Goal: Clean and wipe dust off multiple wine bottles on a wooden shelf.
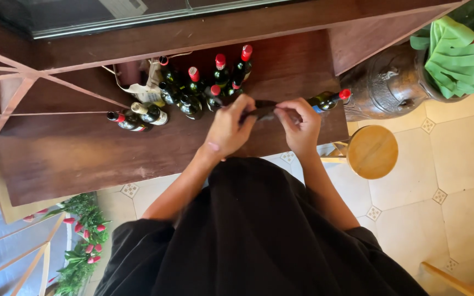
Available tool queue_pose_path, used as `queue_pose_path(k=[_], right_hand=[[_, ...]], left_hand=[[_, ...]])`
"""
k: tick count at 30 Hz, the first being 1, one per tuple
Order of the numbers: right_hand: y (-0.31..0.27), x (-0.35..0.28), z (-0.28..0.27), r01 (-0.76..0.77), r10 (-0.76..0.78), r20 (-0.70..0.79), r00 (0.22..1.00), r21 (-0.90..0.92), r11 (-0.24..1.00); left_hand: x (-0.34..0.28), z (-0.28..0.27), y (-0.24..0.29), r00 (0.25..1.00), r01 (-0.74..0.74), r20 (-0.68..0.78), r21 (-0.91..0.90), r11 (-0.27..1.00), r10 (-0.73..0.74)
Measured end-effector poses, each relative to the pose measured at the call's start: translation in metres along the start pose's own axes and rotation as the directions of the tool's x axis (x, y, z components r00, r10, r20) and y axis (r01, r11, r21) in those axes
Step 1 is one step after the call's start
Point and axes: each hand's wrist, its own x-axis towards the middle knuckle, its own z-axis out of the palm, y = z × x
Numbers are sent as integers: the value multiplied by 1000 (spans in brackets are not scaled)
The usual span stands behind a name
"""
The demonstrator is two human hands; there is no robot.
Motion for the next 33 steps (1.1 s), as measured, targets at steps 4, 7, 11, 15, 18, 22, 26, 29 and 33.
queue_pose_path(k=[4,7,11,15,18,22,26,29,33], right_hand=[[28,1,11,57,-58,-121,991,-17,998],[39,-4,23,119,-77,-211,975,194,974],[116,-36,15,29,11,-154,988,258,966],[128,-59,25,-235,256,57,965,625,744],[112,-67,26,-296,339,153,928,855,425],[105,-57,47,-186,322,87,943,938,293],[-8,-17,106,452,203,-628,751,266,-852],[7,-20,110,462,240,-739,629,107,-880],[-9,-10,112,519,267,-744,613,125,-845]], left_hand=[[9,24,19,985,-165,-28,67,984,167],[16,38,29,980,-177,-79,47,983,180],[16,50,36,986,-168,10,-18,986,169],[11,64,36,978,-179,108,-24,984,180],[7,68,35,957,-183,215,-72,980,194],[4,65,35,940,-221,243,-105,970,241],[-1,70,34,886,-275,335,-175,945,320],[-1,72,40,842,-332,367,-224,916,395],[6,53,61,836,-177,485,-201,963,255]])
